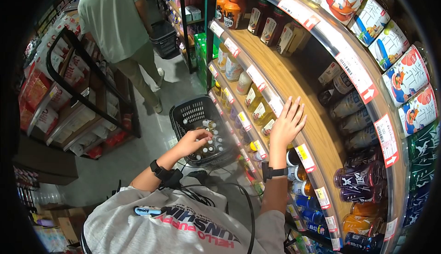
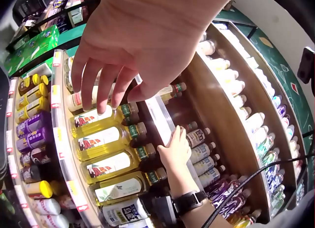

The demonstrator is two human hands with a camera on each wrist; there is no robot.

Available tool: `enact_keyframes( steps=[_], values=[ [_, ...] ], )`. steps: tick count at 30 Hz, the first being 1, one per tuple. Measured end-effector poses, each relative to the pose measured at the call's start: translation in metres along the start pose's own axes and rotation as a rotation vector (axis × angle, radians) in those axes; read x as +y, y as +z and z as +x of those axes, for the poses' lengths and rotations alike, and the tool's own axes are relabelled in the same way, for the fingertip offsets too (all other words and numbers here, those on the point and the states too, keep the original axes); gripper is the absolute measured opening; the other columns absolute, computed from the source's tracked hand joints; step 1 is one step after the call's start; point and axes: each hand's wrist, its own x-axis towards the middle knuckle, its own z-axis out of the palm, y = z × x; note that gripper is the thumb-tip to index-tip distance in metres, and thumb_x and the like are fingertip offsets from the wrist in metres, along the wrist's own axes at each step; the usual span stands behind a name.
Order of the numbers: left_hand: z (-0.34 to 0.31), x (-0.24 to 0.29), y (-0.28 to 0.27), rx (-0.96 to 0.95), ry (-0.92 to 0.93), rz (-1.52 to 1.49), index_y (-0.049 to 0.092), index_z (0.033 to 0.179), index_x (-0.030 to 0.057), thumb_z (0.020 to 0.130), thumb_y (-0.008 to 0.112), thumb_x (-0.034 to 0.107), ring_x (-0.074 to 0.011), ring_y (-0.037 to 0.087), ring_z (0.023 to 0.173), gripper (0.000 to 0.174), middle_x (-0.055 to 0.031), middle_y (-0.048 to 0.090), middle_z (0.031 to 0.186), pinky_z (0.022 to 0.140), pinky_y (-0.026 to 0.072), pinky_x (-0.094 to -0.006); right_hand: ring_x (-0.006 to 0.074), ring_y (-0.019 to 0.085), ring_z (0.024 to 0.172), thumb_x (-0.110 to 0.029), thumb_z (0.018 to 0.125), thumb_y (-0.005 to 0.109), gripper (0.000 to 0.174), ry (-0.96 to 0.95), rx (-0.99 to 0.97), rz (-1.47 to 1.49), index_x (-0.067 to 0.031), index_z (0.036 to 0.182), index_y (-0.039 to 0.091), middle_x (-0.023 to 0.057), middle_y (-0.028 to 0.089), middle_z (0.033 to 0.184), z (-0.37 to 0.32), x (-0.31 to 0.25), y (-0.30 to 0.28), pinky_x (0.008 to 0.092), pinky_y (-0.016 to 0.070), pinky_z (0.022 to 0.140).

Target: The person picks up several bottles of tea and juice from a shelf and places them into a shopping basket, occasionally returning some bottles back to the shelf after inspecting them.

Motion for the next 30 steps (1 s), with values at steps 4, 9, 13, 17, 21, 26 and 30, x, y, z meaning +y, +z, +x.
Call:
enact_keyframes(
  steps=[4,9,13,17,21,26,30],
  values=[
    [0.0,-0.002,0.011,-0.117,-0.028,0.055,0.057,0.106,0.0001,0.086,0.054,0.016,-0.0191,0.062,0.086,0.026,-0.0104,0.065,0.094,0.079,0.0474,-0.0315,0.0278,0.025,0.134,-0.006,0.078,0.051,0.068,-0.065,0.022,-0.042,-0.0319,0.138,0.034,0.0026,0.022,0.149,-0.003,0.003,0.008,0.0491,0.0182,0.107],
    [0.001,0.013,0.006,-0.227,0.063,0.17,0.057,0.104,0.0008,0.084,0.053,0.02,-0.0314,0.062,0.086,0.028,-0.0173,0.064,0.092,0.077,0.0476,-0.0381,0.0273,0.025,0.135,-0.003,0.077,0.049,0.071,-0.061,0.013,-0.059,-0.036,0.137,0.035,0.0009,0.022,0.149,-0.003,0.002,0.013,0.0498,0.018,0.107],
    [0.0,-0.012,-0.019,-0.35,0.199,0.369,0.062,0.09,0.0028,0.081,0.057,0.024,-0.0341,0.06,0.078,0.024,-0.0167,0.062,0.082,0.071,0.0473,-0.0418,0.0259,0.028,0.134,-0.002,0.074,0.05,0.073,-0.038,0.006,-0.06,-0.0371,0.137,0.035,0.0005,0.024,0.149,-0.003,0.0,0.012,0.0489,0.0213,0.106],
    [-0.004,-0.042,-0.073,-0.641,0.12,0.646,0.063,0.075,0.0054,0.073,0.059,0.02,-0.0317,0.061,0.075,0.016,-0.0132,0.063,0.077,0.067,0.0479,-0.0395,0.023,0.032,0.132,-0.018,0.078,0.059,0.064,0.007,-0.045,-0.084,-0.0389,0.135,0.038,-0.0015,0.026,0.147,-0.001,-0.006,0.009,0.0455,0.0241,0.106],
    [-0.015,-0.088,-0.138,-1.2,-0.045,0.834,0.065,0.077,0.006,0.069,0.058,0.034,-0.0352,0.061,0.071,0.03,-0.0151,0.064,0.073,0.063,0.0475,-0.0444,0.0231,0.035,0.13,-0.023,0.075,0.065,0.062,0.004,0.027,-0.125,-0.0365,0.132,0.043,0.0004,0.033,0.144,0.001,-0.009,0.015,0.0437,0.0256,0.105],
    [-0.009,-0.107,-0.207,-1.055,-0.14,0.795,0.059,0.099,0.0026,0.073,0.06,0.031,-0.0367,0.062,0.084,0.038,-0.0191,0.064,0.086,0.07,0.0489,-0.0448,0.0254,0.037,0.128,-0.023,0.076,0.062,0.055,-0.015,0.074,-0.15,-0.0301,0.129,0.049,0.0044,0.037,0.142,0.002,-0.01,0.017,0.0452,0.0268,0.104],
    [0.003,-0.122,-0.237,-1.101,-0.205,0.829,0.061,0.097,0.0039,0.071,0.063,0.027,-0.0359,0.062,0.084,0.035,-0.0172,0.065,0.086,0.07,0.0486,-0.0449,0.0277,0.037,0.128,-0.011,0.075,0.056,0.055,-0.041,0.064,-0.109,-0.0257,0.128,0.051,0.0094,0.038,0.141,0.004,-0.012,0.011,0.0487,0.0275,0.103]
  ],
)
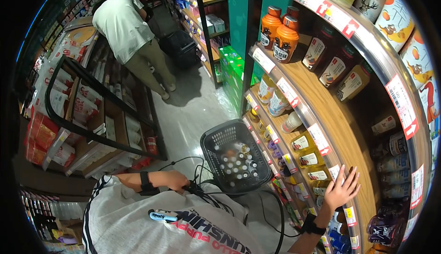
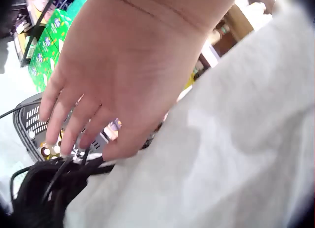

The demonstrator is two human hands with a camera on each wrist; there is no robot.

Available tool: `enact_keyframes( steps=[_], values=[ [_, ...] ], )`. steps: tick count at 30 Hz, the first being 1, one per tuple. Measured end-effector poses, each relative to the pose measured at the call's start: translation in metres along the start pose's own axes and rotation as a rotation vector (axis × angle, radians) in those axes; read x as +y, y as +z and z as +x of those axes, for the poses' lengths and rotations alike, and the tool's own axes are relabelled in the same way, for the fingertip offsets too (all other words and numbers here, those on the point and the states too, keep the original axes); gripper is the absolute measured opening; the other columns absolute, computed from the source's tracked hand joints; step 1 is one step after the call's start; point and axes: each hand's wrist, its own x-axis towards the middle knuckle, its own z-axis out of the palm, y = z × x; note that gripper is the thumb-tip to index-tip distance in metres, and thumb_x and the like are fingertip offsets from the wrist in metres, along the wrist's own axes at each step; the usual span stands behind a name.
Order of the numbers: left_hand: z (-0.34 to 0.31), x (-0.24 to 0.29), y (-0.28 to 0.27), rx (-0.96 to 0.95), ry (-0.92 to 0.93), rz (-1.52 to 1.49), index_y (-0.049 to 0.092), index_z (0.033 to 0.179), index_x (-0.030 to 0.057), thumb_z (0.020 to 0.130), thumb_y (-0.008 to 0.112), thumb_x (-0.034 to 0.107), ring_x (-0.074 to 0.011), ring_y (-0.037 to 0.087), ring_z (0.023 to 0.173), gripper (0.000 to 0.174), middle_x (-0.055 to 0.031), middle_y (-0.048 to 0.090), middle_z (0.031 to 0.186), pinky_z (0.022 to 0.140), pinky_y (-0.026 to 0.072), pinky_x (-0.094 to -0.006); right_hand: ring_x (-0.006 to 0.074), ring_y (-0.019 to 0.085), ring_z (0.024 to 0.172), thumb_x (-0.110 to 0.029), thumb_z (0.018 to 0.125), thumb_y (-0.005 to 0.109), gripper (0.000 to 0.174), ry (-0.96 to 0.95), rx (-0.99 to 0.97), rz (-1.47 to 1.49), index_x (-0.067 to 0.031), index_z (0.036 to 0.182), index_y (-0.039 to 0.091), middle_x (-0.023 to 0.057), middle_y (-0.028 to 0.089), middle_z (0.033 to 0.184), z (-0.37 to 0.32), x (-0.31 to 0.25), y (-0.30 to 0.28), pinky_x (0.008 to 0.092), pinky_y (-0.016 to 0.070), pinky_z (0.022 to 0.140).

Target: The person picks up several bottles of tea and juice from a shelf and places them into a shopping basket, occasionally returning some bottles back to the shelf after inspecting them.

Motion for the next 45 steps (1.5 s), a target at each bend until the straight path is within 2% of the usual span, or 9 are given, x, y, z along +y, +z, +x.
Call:
enact_keyframes(
  steps=[4,8,12,18,24,33,36,40,45],
  values=[
    [0.016,-0.024,0.038,0.059,-0.073,0.038,0.062,0.096,0.0055,0.071,0.063,0.032,-0.0355,0.062,0.084,0.036,-0.0167,0.065,0.087,0.072,0.0482,-0.0454,0.0377,0.037,0.125,-0.003,0.071,0.051,0.05,-0.237,0.032,0.257,-0.014,0.12,0.056,0.0211,0.041,0.133,-0.02,-0.02,-0.019,0.0529,0.0277,0.101],
    [0.009,-0.006,0.032,0.0,-0.055,-0.115,0.064,0.093,0.008,0.072,0.062,0.036,-0.0332,0.063,0.084,0.035,-0.0151,0.065,0.087,0.072,0.0492,-0.0446,0.0344,0.056,0.084,-0.012,0.069,0.061,0.028,-0.467,-0.815,1.076,-0.0068,0.097,0.061,0.014,0.06,0.089,-0.068,-0.088,-0.064,0.0428,0.0442,0.076],
    [0.017,0.001,0.076,0.153,0.03,-0.03,0.064,0.09,0.0055,0.071,0.063,0.036,-0.0351,0.061,0.085,0.036,-0.0173,0.064,0.086,0.07,0.0487,-0.0446,0.0342,0.058,0.081,-0.021,0.075,0.058,0.022,-0.745,-1.284,1.178,-0.0036,0.088,0.061,0.0164,0.06,0.078,-0.161,-0.11,-0.073,0.0407,0.0443,0.073],
    [0.006,0.034,0.091,0.136,-0.083,-0.177,0.064,0.092,0.0083,0.069,0.063,0.027,-0.0343,0.062,0.082,0.029,-0.0164,0.064,0.086,0.071,0.0496,-0.045,0.0362,0.059,0.081,-0.026,0.083,0.051,0.023,-0.394,-1.265,1.459,-0.0082,0.096,0.058,0.0147,0.061,0.083,-0.194,-0.125,-0.09,0.0431,0.046,0.07],
    [0.01,0.045,0.143,0.265,-0.059,-0.127,0.064,0.088,0.0082,0.069,0.06,0.023,-0.0351,0.062,0.081,0.024,-0.0164,0.064,0.084,0.07,0.0488,-0.0464,0.0349,0.059,0.083,-0.026,0.083,0.051,0.023,-0.453,-1.299,1.24,-0.0061,0.095,0.053,0.0153,0.06,0.084,-0.215,-0.146,-0.075,0.0416,0.0464,0.065],
    [-0.055,0.103,0.152,0.145,0.021,-0.062,0.065,0.083,0.0078,0.069,0.058,0.023,-0.0347,0.063,0.078,0.022,-0.0154,0.064,0.076,0.066,0.0497,-0.0453,0.0321,0.058,0.077,-0.027,0.088,0.054,0.022,-0.454,-1.202,1.791,-0.0054,0.086,0.058,0.0154,0.057,0.08,-0.196,-0.183,-0.095,0.039,0.0441,0.064],
    [-0.056,0.113,0.152,0.091,0.006,-0.093,0.065,0.081,0.0059,0.069,0.06,0.027,-0.0355,0.062,0.077,0.025,-0.0164,0.064,0.077,0.065,0.0492,-0.0455,0.028,0.056,0.076,-0.015,0.088,0.055,0.012,-0.728,-1.092,1.506,-0.0047,0.087,0.06,0.0128,0.058,0.081,-0.179,-0.18,-0.109,0.0335,0.0452,0.065],
    [-0.05,0.109,0.162,0.02,-0.027,-0.086,0.065,0.083,0.0048,0.069,0.062,0.03,-0.0354,0.062,0.076,0.029,-0.0171,0.064,0.078,0.065,0.0491,-0.0458,0.0293,0.059,0.077,-0.03,0.087,0.057,0.025,-0.533,-1.158,1.586,-0.0047,0.089,0.059,0.0119,0.061,0.082,-0.208,-0.183,-0.095,0.0364,0.0452,0.065],
    [-0.035,0.098,0.163,-0.323,0.02,-0.086,0.065,0.088,0.0039,0.071,0.063,0.032,-0.0348,0.063,0.078,0.033,-0.0175,0.064,0.081,0.066,0.0492,-0.0452,0.0257,0.062,0.082,-0.011,0.08,0.053,0.022,-0.045,-1.447,1.718,-0.0039,0.1,0.059,0.0138,0.063,0.092,-0.23,-0.178,-0.071,0.0315,0.0464,0.072]
  ],
)
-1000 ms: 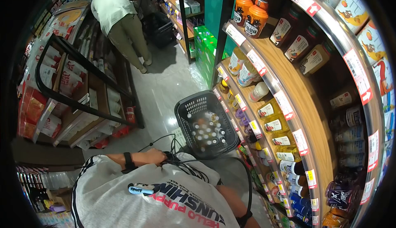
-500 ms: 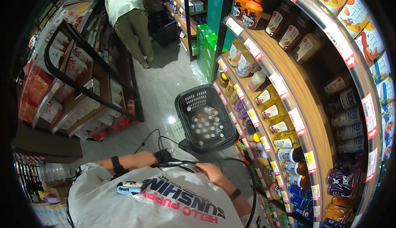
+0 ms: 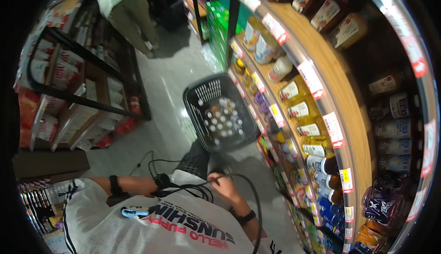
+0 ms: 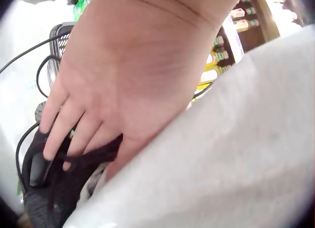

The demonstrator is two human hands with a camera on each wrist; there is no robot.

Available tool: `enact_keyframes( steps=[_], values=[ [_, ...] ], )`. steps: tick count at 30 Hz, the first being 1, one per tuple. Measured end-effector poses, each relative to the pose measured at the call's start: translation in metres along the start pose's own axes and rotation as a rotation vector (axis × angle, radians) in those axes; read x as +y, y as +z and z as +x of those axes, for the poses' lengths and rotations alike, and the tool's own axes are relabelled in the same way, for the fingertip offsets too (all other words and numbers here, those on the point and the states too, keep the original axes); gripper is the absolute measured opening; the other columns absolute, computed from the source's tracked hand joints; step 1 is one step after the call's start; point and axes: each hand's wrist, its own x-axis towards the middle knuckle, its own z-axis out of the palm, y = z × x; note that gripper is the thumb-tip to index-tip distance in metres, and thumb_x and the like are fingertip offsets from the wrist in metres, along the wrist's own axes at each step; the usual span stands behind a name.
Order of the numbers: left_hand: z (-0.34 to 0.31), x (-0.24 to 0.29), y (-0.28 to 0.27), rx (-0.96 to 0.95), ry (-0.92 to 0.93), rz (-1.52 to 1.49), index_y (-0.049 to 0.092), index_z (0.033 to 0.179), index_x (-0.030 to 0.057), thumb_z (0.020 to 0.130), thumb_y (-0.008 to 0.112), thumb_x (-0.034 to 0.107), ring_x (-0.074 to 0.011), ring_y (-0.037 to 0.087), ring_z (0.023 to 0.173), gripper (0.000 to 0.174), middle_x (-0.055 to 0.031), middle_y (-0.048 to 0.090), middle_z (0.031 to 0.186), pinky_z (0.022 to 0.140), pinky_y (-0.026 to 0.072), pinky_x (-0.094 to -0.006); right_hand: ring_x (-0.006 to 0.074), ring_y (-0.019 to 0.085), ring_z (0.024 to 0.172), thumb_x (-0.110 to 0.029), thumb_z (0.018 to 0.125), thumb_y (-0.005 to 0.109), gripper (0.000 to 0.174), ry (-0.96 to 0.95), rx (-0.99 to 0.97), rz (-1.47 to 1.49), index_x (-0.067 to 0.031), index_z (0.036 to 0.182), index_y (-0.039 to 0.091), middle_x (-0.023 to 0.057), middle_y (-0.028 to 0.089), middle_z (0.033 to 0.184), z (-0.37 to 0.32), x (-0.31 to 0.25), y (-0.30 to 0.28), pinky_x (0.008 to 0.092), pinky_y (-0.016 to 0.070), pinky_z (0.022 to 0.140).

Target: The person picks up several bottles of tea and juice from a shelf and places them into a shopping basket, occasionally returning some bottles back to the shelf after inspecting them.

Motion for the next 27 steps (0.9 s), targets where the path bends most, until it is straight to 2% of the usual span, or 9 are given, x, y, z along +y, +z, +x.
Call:
enact_keyframes(
  steps=[2,5,7,9,13,17,19,23,27],
  values=[
    [0.018,-0.041,0.028,-0.123,0.24,-0.125,0.065,0.096,0.0031,0.077,0.059,0.034,-0.0322,0.063,0.079,0.036,-0.0184,0.065,0.088,0.069,0.0493,-0.0417,0.0216,0.061,0.083,-0.01,0.082,0.055,0.02,0.108,0.085,-0.024,-0.0032,0.1,0.058,0.0116,0.063,0.089,-0.005,0.026,-0.003,0.0303,0.0468,0.072],
    [0.029,-0.082,-0.048,-0.251,0.564,-0.456,0.064,0.101,0.0015,0.082,0.054,0.031,-0.0281,0.063,0.08,0.036,-0.0169,0.066,0.093,0.072,0.0495,-0.0379,0.0239,0.061,0.079,-0.018,0.083,0.057,0.02,0.354,0.171,-0.193,-0.0051,0.098,0.059,0.013,0.063,0.085,0.02,0.061,-0.015,0.0326,0.0474,0.07],
    [0.056,-0.115,-0.115,-0.439,0.286,-0.766,0.066,0.092,0.002,0.09,0.045,0.02,-0.0211,0.063,0.087,0.029,-0.0082,0.067,0.097,0.078,0.0483,-0.0351,0.0285,0.061,0.079,-0.022,0.083,0.057,0.021,0.488,0.143,-0.269,-0.0074,0.097,0.059,0.014,0.062,0.085,0.044,0.094,-0.025,0.0356,0.0469,0.069],
    [0.125,-0.182,-0.152,-0.225,0.602,-0.802,0.066,0.092,0.0022,0.09,0.044,0.023,-0.019,0.064,0.085,0.03,-0.0083,0.067,0.096,0.077,0.0488,-0.0331,0.0314,0.06,0.078,-0.023,0.083,0.056,0.02,0.471,0.163,-0.31,-0.0076,0.096,0.06,0.0144,0.063,0.083,0.084,0.138,-0.035,0.0372,0.0472,0.068],
    [0.299,-0.311,-0.202,0.524,0.505,-0.917,0.058,0.109,0.0025,0.088,0.048,0.028,-0.0161,0.06,0.087,0.034,-0.0059,0.064,0.095,0.077,0.0477,-0.0295,0.0236,0.061,0.07,-0.021,0.084,0.058,0.02,0.417,0.26,-0.328,-0.0048,0.096,0.061,0.0126,0.063,0.078,0.194,0.227,-0.039,0.0319,0.0477,0.066],
    [0.397,-0.364,-0.228,0.741,-0.061,-2.063,0.05,0.121,0.0084,0.088,0.047,0.029,-0.0181,0.051,0.103,0.039,-0.002,0.057,0.11,0.088,0.0391,-0.0355,0.017,0.061,0.076,-0.011,0.084,0.058,0.017,0.435,0.382,-0.056,-0.0011,0.097,0.06,0.0058,0.064,0.081,0.34,0.303,-0.023,0.0279,0.0475,0.068],
    [0.447,-0.385,-0.223,0.621,-0.371,-2.008,0.041,0.129,0.009,0.086,0.048,0.032,-0.0225,0.049,0.107,0.049,-0.0078,0.052,0.119,0.086,0.037,-0.0353,0.017,0.062,0.083,-0.01,0.083,0.057,0.022,0.407,0.366,-0.03,-0.0016,0.103,0.06,0.0095,0.065,0.088,0.42,0.314,-0.009,0.0285,0.0477,0.072],
    [0.573,-0.438,-0.182,0.816,-0.516,-2.193,0.038,0.134,0.0069,0.089,0.043,0.039,-0.0258,0.045,0.114,0.056,-0.0126,0.046,0.129,0.095,0.0337,-0.0355,0.0296,0.059,0.096,-0.007,0.077,0.06,0.038,0.41,0.287,-0.188,-0.0033,0.114,0.055,0.0172,0.061,0.104,0.559,0.318,0.018,0.0351,0.0461,0.08],
    [0.593,-0.476,-0.183,0.563,-0.451,-2.477,0.032,0.138,0.0033,0.093,0.036,0.039,-0.0251,0.04,0.121,0.058,-0.0124,0.04,0.136,0.102,0.0273,-0.0331,0.0388,0.053,0.102,-0.012,0.081,0.051,0.038,-0.289,0.373,-0.507,-0.0036,0.118,0.051,0.0204,0.057,0.108,0.641,0.382,0.058,0.0426,0.0451,0.085]
  ],
)
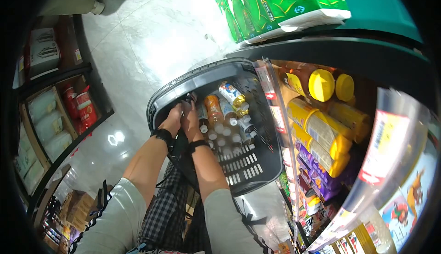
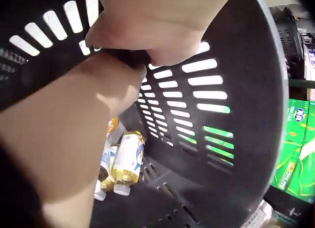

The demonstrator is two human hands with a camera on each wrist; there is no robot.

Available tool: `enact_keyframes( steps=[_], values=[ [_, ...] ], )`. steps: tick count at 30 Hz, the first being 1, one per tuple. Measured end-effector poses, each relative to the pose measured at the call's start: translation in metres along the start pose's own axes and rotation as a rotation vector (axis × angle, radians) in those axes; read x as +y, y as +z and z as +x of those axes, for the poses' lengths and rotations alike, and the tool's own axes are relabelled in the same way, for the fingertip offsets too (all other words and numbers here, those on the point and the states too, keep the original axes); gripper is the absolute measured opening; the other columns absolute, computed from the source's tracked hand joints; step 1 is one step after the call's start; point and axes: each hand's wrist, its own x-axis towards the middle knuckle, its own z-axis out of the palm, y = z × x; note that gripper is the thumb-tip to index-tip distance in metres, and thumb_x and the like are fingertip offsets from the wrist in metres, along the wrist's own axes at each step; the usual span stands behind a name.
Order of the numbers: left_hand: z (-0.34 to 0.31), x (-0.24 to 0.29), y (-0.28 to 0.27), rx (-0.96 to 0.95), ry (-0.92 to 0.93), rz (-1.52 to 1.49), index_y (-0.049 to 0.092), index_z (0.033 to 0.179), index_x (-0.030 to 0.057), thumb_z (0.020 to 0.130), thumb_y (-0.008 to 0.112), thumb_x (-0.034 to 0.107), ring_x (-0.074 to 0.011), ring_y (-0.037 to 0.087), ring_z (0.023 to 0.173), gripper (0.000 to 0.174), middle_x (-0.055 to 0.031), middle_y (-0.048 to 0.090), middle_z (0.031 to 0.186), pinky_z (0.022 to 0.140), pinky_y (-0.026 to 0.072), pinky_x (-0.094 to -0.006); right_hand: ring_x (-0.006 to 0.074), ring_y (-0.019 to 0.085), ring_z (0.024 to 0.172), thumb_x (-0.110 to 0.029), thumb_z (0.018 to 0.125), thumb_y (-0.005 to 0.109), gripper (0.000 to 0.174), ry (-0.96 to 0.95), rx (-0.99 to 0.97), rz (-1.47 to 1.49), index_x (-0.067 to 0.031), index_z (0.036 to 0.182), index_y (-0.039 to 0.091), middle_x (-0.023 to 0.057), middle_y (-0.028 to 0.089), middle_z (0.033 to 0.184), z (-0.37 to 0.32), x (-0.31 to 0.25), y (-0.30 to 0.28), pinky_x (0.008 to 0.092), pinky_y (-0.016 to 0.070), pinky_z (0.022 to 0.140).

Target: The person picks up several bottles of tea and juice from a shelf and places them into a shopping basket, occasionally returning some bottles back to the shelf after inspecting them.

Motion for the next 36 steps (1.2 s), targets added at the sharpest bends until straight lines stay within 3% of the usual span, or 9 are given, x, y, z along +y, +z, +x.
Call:
enact_keyframes(
  steps=[3,6,9,14,19,22,26,29,36],
  values=[
    [-0.046,0.028,0.025,-0.003,0.033,-0.017,0.041,0.13,0.0037,0.096,0.029,0.036,-0.0243,0.041,0.12,0.049,-0.0116,0.044,0.134,0.102,0.028,-0.0326,0.0386,0.055,0.098,-0.011,0.082,0.047,0.034,0.769,-0.047,0.134,-0.002,0.114,0.054,0.0187,0.058,0.106,0.018,-0.031,0.004,0.043,0.047,0.082],
    [-0.062,0.028,0.027,0.06,-0.009,0.023,0.047,0.125,0.0059,0.096,0.028,0.036,-0.0231,0.043,0.117,0.046,-0.0105,0.045,0.132,0.101,0.0289,-0.0341,0.0371,0.056,0.096,-0.009,0.081,0.05,0.029,0.575,-0.338,0.037,-0.0011,0.109,0.057,0.0172,0.06,0.104,0.021,-0.02,-0.018,0.0431,0.048,0.079],
    [-0.112,0.044,0.031,-0.01,-0.033,-0.019,0.046,0.125,0.0085,0.095,0.031,0.036,-0.0258,0.044,0.115,0.044,-0.0101,0.044,0.131,0.1,0.0305,-0.0408,0.0366,0.06,0.09,-0.008,0.08,0.056,0.028,0.36,-0.091,0.102,0.0014,0.106,0.056,0.0203,0.061,0.1,0.001,-0.028,-0.068,0.0383,0.0493,0.076],
    [-0.159,0.026,0.018,-0.223,-0.022,-0.171,0.02,0.141,0.0207,0.087,0.05,0.044,-0.0397,0.04,0.116,0.066,-0.0099,0.043,0.131,0.092,0.0343,-0.0544,0.0216,0.061,0.091,-0.007,0.075,0.068,0.031,0.593,0.183,0.413,-0.0023,0.104,0.059,0.0124,0.063,0.101,-0.043,-0.129,-0.209,0.0311,0.0471,0.079],
    [-0.336,0.05,0.027,-0.786,0.21,-0.001,0.029,0.139,0.0176,0.087,0.058,0.032,-0.0201,0.051,0.113,0.061,-0.008,0.046,0.128,0.089,0.0467,-0.0387,0.0256,0.054,0.106,0.001,0.069,0.065,0.05,0.488,0.389,0.738,-0.0042,0.11,0.037,0.0246,0.054,0.114,-0.072,-0.245,-0.368,0.0362,0.0394,0.095],
    [-0.441,0.061,0.03,-1.036,0.373,0.259,0.027,0.14,0.0127,0.086,0.06,0.033,-0.0191,0.049,0.116,0.067,-0.0065,0.046,0.129,0.092,0.0448,-0.0377,0.0277,0.055,0.102,-0.015,0.073,0.068,0.052,0.423,0.493,0.465,-0.0043,0.113,0.036,0.0228,0.056,0.108,-0.094,-0.285,-0.439,0.0379,0.041,0.093],
    [-0.564,0.057,0.022,-1.189,0.61,0.487,0.03,0.136,0.0083,0.073,0.069,0.004,-0.0157,0.042,0.12,0.075,-0.0045,0.04,0.132,0.094,0.0446,-0.0337,0.0265,0.053,0.107,-0.032,0.079,0.067,0.073,0.295,0.737,0.842,0.0011,0.132,0.03,0.0165,0.05,0.119,-0.087,-0.365,-0.505,0.0396,0.0421,0.093],
    [-0.655,0.039,0.019,-1.085,0.596,0.44,0.033,0.131,0.0062,0.062,0.071,-0.008,-0.016,0.042,0.119,0.08,-0.0044,0.043,0.127,0.098,0.0373,-0.0312,0.022,0.054,0.106,0.006,0.073,0.048,0.061,0.173,0.734,1.04,0.0005,0.132,0.032,0.0154,0.052,0.118,-0.092,-0.413,-0.544,0.0329,0.0433,0.092],
    [-0.776,-0.05,0.014,-1.015,1.152,0.538,0.036,0.119,0.0054,0.061,0.08,0.004,-0.0175,0.044,0.115,0.073,-0.0084,0.047,0.119,0.097,0.0345,-0.0324,0.023,0.052,0.112,-0.02,0.092,0.046,0.047,0.239,0.779,0.92,0.0002,0.132,0.035,0.0117,0.053,0.121,-0.167,-0.49,-0.61,0.0379,0.0387,0.098]
  ],
)
